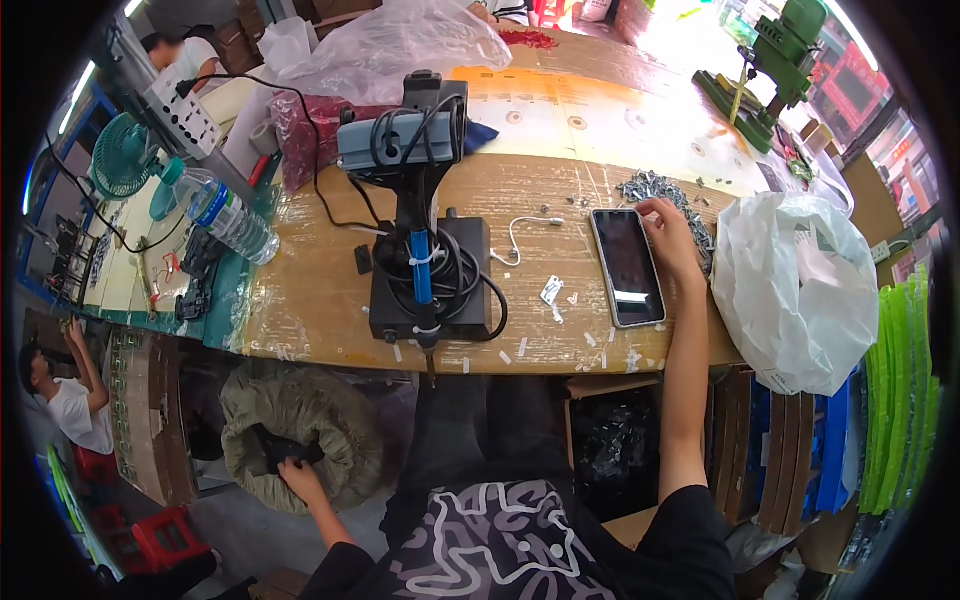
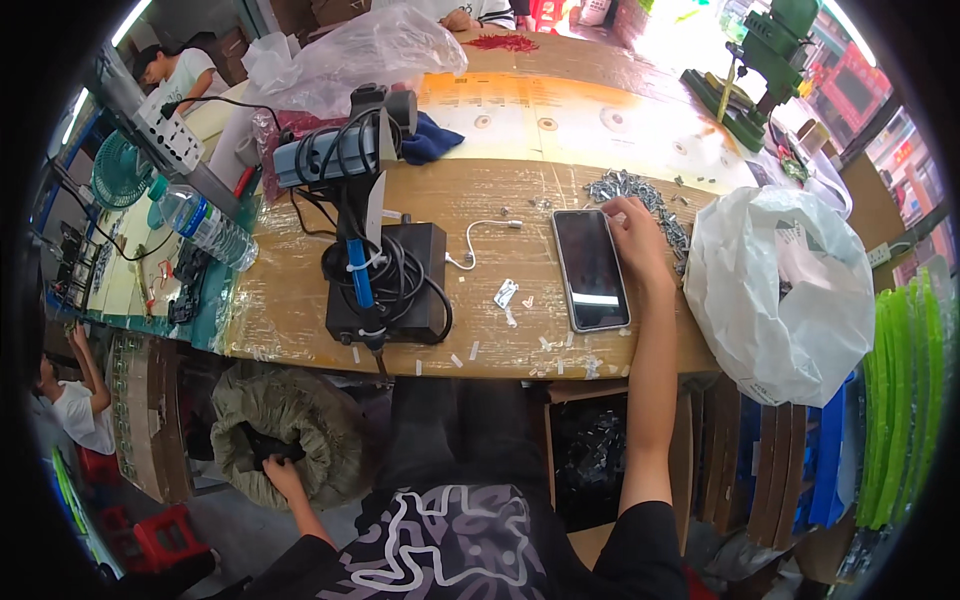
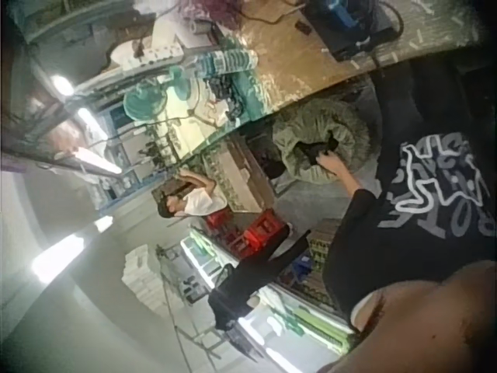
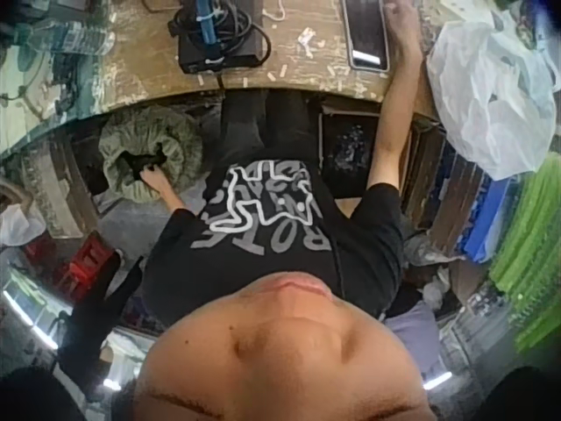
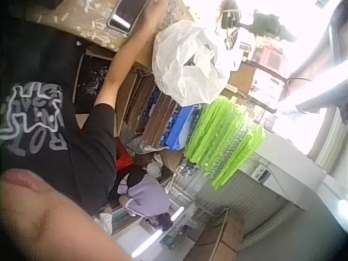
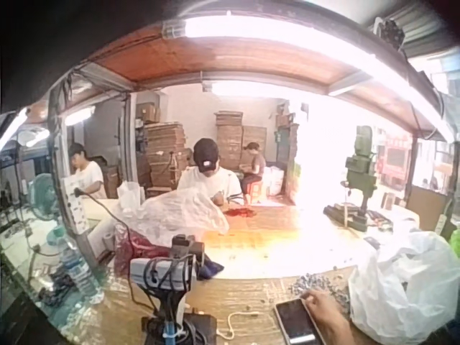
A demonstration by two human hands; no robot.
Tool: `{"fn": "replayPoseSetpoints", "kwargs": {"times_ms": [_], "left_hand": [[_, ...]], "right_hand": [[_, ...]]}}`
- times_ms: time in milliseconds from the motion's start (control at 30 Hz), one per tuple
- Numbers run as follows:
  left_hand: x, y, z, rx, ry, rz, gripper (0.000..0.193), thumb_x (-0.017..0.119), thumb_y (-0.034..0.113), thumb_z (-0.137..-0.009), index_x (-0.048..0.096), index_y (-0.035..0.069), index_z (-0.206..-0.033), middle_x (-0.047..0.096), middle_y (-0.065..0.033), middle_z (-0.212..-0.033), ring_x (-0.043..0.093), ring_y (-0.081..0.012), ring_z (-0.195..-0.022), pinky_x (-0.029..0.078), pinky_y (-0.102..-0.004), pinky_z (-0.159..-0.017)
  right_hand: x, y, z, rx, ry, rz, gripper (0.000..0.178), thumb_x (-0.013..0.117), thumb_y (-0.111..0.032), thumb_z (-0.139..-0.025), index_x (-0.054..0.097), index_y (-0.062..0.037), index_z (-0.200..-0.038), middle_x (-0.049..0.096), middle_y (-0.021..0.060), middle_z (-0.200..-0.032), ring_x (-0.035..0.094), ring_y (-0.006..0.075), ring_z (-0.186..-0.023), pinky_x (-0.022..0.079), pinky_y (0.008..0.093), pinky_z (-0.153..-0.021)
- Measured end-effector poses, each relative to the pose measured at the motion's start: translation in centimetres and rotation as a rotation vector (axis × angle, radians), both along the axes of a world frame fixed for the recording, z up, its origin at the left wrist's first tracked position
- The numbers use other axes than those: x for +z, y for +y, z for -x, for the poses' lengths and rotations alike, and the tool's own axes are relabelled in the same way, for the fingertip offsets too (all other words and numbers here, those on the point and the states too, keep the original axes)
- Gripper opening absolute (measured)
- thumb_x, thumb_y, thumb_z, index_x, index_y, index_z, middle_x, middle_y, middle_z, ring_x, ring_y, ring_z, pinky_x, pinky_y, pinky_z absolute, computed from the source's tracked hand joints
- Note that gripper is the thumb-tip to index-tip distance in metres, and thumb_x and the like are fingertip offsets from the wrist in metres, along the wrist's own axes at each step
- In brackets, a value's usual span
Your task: The person repeatedly picks up small metal components from a table and inserts them into a black plastic housing. They hold the housing under a stationary soldering iron, then place the assembled unit into a cloth bag. The cycle repeats with new components throughout the clip.
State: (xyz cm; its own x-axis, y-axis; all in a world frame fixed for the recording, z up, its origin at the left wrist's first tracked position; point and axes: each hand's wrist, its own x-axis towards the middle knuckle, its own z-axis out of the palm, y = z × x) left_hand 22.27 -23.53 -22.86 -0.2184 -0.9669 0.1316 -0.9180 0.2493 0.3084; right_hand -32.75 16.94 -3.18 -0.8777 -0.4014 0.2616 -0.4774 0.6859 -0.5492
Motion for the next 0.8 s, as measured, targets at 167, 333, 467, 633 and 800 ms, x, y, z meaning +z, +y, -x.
{"fn": "replayPoseSetpoints", "kwargs": {"times_ms": [167,333,467,633,800], "left_hand": [[1.9,-1.1,-0.6,-0.126,0.141,0.073,0.015,0.054,0.004,-0.070,0.052,-0.001,-0.084,0.048,-0.0160,-0.084,0.048,-0.0336,-0.080,0.039,-0.0400,-0.069],[7.7,-0.3,0.0,-0.043,0.132,0.148,0.017,0.055,0.014,-0.072,0.053,0.002,-0.085,0.052,-0.0113,-0.084,0.052,-0.0309,-0.080,0.040,-0.0384,-0.069],[10.0,-1.4,-1.2,0.107,0.141,0.221,0.022,0.053,0.020,-0.076,0.054,0.004,-0.090,0.055,-0.0103,-0.084,0.054,-0.0295,-0.077,0.041,-0.0383,-0.068],[10.3,-3.6,-2.8,0.071,0.766,-0.165,0.022,0.050,0.022,-0.080,0.053,0.006,-0.094,0.052,-0.0021,-0.076,0.049,-0.0071,-0.061,0.037,-0.0227,-0.046],[14.7,1.9,3.8,-0.118,1.420,-0.816,0.020,0.049,0.017,-0.078,0.049,0.007,-0.095,0.048,-0.0026,-0.073,0.047,-0.0121,-0.063,0.035,-0.0234,-0.046]], "right_hand": [[0.6,-0.7,-0.5,0.023,0.013,0.010,0.020,0.051,-0.008,-0.077,0.058,-0.0126,-0.095,0.053,0.0048,-0.086,0.052,0.0182,-0.068,0.042,0.0295,-0.065],[0.7,-0.3,-0.7,-0.002,-0.033,0.012,0.017,0.052,-0.008,-0.076,0.059,-0.0110,-0.091,0.053,0.0058,-0.087,0.053,0.0191,-0.070,0.043,0.0290,-0.065],[0.4,-0.3,-0.7,-0.012,0.006,0.018,0.011,0.054,-0.007,-0.075,0.058,-0.0078,-0.085,0.052,0.0068,-0.086,0.053,0.0211,-0.070,0.043,0.0297,-0.065],[0.3,-0.3,-0.8,-0.031,0.061,0.039,0.008,0.054,-0.007,-0.074,0.057,-0.0051,-0.082,0.051,0.0105,-0.078,0.053,0.0251,-0.069,0.043,0.0323,-0.064],[-0.2,-0.9,-1.1,-0.103,0.188,-0.044,0.008,0.053,-0.005,-0.074,0.057,-0.0029,-0.080,0.052,0.0136,-0.077,0.052,0.0286,-0.068,0.042,0.0342,-0.064]]}}
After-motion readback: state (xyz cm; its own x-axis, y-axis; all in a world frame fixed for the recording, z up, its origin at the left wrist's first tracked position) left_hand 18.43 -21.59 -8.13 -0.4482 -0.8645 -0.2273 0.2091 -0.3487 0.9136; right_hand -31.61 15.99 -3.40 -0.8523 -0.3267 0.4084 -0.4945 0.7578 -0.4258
